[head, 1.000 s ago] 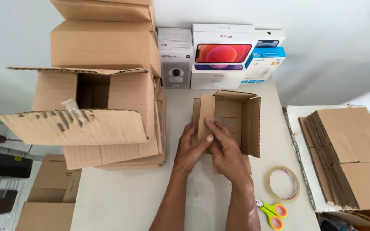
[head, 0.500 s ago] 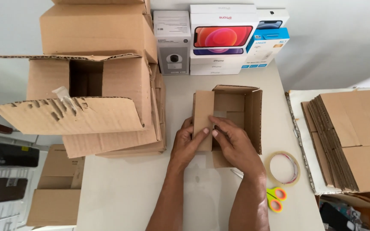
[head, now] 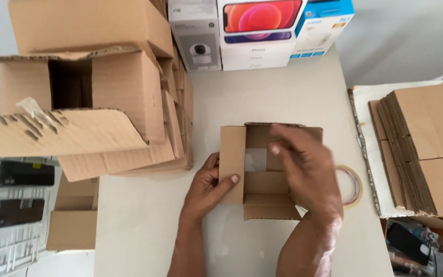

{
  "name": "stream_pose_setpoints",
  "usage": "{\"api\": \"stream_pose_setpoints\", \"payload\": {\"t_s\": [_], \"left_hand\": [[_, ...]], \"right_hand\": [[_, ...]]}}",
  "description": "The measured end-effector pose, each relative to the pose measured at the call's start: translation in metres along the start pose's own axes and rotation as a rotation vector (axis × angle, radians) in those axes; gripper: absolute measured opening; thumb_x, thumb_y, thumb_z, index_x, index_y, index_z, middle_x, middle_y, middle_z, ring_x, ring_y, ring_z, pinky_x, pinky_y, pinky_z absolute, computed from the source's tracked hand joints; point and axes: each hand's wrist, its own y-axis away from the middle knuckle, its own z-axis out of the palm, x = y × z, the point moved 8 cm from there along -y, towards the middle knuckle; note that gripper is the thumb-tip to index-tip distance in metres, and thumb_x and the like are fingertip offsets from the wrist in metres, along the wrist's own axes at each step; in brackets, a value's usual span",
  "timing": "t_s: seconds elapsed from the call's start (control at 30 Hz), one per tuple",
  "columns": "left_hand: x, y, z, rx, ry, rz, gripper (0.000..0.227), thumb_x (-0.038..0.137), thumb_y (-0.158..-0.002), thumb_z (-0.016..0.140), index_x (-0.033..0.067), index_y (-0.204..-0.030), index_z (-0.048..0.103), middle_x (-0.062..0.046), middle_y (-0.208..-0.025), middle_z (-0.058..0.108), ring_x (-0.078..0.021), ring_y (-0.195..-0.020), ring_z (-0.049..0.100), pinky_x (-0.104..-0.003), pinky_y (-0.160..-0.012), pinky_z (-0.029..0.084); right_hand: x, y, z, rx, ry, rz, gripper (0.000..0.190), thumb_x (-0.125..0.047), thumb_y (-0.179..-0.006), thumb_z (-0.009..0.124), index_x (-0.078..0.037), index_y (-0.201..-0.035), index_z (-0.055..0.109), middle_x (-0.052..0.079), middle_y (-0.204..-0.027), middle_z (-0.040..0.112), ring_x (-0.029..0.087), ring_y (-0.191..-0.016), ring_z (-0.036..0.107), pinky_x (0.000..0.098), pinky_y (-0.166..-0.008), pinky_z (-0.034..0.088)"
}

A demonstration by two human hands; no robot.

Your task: Assembling small cardboard boxes by folding them and applying tape.

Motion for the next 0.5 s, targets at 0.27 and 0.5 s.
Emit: {"api": "stream_pose_setpoints", "payload": {"t_s": [0.27, 0.5], "left_hand": [[0.0, 0.012, -0.006, -0.03, -0.037, -0.02, 0.019, 0.014, -0.086, 0.078, -0.0024, -0.08, 0.069, -0.021, -0.12, 0.057, -0.0322, -0.115, 0.054, -0.052, -0.097, 0.047], [-0.001, 0.006, -0.003, 0.003, -0.07, -0.035, 0.022, 0.017, -0.089, 0.074, -0.0021, -0.081, 0.069, -0.022, -0.122, 0.056, -0.0333, -0.121, 0.051, -0.051, -0.103, 0.043]], "right_hand": [[-0.002, -0.002, -0.01, 0.055, 0.241, -0.213, 0.032, 0.006, -0.086, 0.079, 0.003, -0.117, 0.074, 0.023, -0.109, 0.068, 0.039, -0.103, 0.065, 0.0448, -0.093, 0.051], [0.056, -0.005, 0.006, -0.143, 0.551, 0.111, 0.004, -0.024, -0.091, 0.079, -0.024, -0.092, 0.083, 0.0, -0.088, 0.075, 0.026, -0.091, 0.068, 0.0548, -0.1, 0.038]]}}
